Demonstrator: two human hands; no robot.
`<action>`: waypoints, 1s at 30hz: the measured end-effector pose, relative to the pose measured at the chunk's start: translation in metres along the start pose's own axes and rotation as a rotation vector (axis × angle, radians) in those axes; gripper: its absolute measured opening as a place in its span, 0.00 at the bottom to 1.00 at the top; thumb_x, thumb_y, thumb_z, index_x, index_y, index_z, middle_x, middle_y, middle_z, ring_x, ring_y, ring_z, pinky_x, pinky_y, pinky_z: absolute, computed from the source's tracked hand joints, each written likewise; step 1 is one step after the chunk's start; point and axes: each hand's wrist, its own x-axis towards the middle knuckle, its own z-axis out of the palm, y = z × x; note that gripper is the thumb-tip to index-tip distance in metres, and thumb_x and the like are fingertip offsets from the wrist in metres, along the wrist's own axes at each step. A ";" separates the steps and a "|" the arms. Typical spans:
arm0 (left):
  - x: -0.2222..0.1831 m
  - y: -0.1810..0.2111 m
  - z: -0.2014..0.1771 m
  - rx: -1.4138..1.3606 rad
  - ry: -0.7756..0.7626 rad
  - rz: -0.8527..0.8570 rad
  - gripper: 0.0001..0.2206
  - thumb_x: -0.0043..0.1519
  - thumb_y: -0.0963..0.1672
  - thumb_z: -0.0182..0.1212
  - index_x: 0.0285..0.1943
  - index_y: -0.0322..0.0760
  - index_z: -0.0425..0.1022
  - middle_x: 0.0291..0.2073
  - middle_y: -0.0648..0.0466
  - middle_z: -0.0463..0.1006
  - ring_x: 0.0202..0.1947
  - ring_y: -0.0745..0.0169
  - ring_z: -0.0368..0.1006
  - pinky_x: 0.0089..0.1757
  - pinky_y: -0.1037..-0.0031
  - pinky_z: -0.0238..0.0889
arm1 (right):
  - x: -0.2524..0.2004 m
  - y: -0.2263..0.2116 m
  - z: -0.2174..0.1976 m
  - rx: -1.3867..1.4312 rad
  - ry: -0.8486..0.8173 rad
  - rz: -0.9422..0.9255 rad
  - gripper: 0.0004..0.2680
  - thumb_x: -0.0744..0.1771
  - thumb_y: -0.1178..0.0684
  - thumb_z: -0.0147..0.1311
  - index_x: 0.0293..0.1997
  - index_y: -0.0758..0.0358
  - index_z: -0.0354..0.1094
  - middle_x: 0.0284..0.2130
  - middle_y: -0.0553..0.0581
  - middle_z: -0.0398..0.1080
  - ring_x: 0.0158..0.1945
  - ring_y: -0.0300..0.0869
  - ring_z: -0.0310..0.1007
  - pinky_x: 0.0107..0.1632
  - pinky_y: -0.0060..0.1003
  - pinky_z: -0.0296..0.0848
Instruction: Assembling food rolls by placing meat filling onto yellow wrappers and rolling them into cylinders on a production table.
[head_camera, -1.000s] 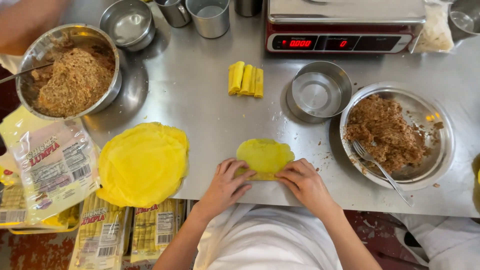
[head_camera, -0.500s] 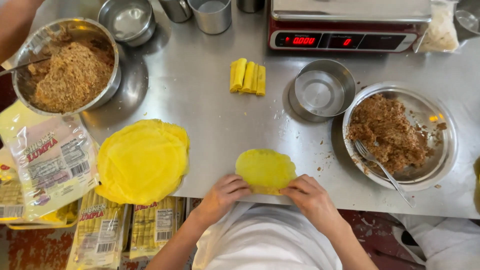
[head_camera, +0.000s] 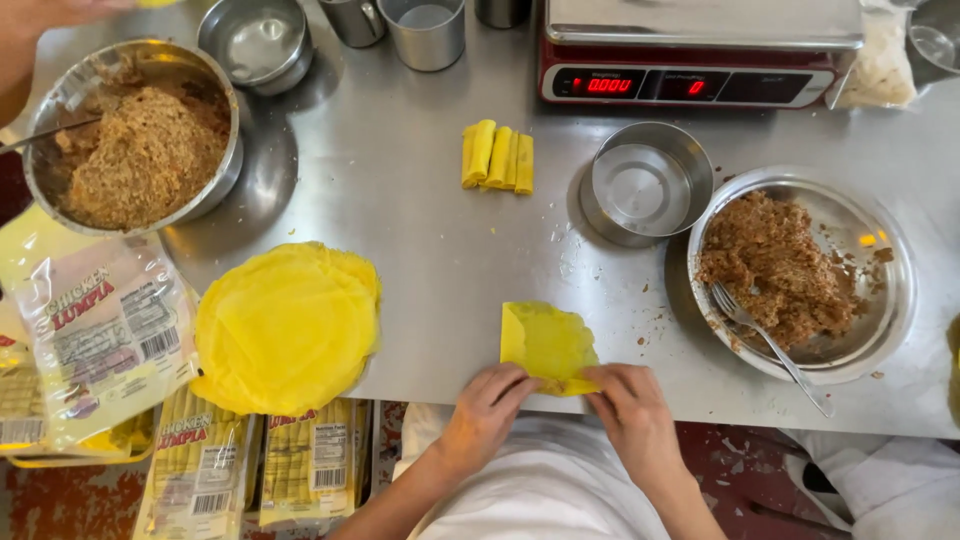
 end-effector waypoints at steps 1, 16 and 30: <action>-0.001 0.002 0.002 0.068 -0.061 -0.003 0.11 0.71 0.37 0.55 0.61 0.32 0.75 0.51 0.43 0.74 0.52 0.43 0.72 0.55 0.57 0.70 | -0.009 0.004 0.002 -0.065 0.005 0.133 0.09 0.68 0.58 0.56 0.53 0.59 0.74 0.43 0.55 0.73 0.46 0.51 0.69 0.48 0.43 0.72; -0.019 -0.005 0.003 0.049 -0.090 -0.055 0.10 0.70 0.35 0.55 0.59 0.25 0.69 0.63 0.35 0.74 0.60 0.40 0.75 0.61 0.56 0.69 | 0.027 -0.040 0.025 0.217 0.051 -0.025 0.06 0.70 0.64 0.51 0.51 0.67 0.70 0.44 0.57 0.76 0.49 0.48 0.75 0.54 0.38 0.76; 0.001 -0.014 -0.009 0.030 -0.228 -0.189 0.17 0.70 0.38 0.57 0.68 0.26 0.64 0.49 0.42 0.78 0.59 0.44 0.68 0.51 0.61 0.73 | 0.050 -0.021 0.009 0.153 -0.427 0.161 0.14 0.69 0.58 0.53 0.62 0.51 0.69 0.49 0.58 0.72 0.50 0.49 0.80 0.55 0.41 0.77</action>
